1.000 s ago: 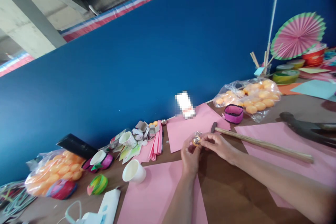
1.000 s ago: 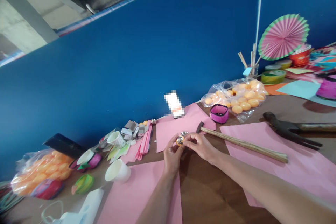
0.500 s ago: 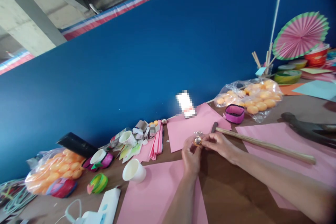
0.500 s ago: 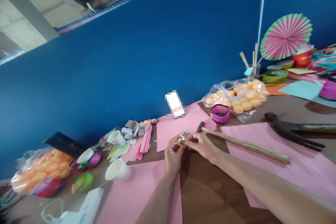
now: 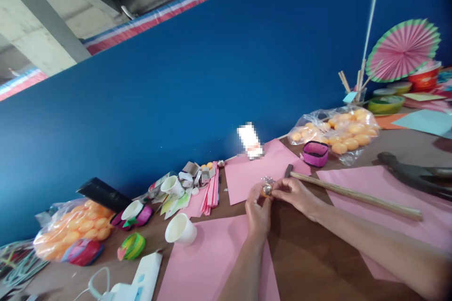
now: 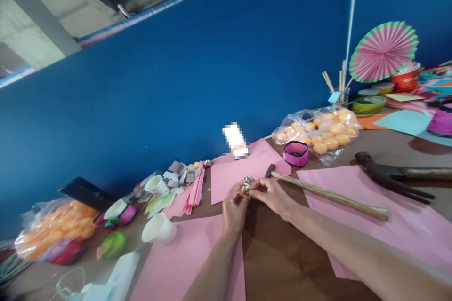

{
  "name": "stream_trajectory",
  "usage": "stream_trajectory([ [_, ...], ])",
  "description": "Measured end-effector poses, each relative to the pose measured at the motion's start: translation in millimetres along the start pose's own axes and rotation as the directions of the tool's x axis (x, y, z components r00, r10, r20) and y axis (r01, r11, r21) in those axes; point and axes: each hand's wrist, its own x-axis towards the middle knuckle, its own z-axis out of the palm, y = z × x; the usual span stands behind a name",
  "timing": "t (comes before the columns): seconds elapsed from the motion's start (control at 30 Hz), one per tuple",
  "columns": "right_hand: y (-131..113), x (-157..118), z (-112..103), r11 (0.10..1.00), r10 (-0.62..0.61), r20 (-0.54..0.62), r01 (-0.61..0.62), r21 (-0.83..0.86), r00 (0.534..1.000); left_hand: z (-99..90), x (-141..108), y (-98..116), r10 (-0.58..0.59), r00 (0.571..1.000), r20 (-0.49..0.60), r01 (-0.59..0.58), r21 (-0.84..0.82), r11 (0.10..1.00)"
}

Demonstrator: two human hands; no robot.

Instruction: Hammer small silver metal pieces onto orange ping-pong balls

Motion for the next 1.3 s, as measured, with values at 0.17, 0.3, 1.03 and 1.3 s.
stream_trajectory([
  [0.17, -0.4, 0.9, 0.7, 1.0, -0.014, 0.006, 0.013, 0.017, 1.0, -0.4, -0.4, -3.9, -0.039, 0.999, -0.011, 0.039, -0.048, 0.998],
  [0.3, 0.3, 0.3, 0.4, 1.0, -0.025, -0.001, 0.025, 0.005, 1.0, -0.2, -0.5, -6.8, -0.131, 0.991, -0.01, 0.129, -0.127, 0.984],
  [1.03, 4.5, -0.1, 2.4, 0.982, -0.17, -0.001, 0.169, -0.087, 0.985, -0.9, -2.2, -3.4, -0.241, 0.967, 0.086, 0.256, -0.349, 0.902],
  [1.3, 1.5, 0.2, 2.3, 0.961, -0.215, 0.014, 0.214, -0.177, 0.977, 0.6, -0.3, -8.5, -0.257, 0.966, 0.011, 0.245, -0.349, 0.905],
])
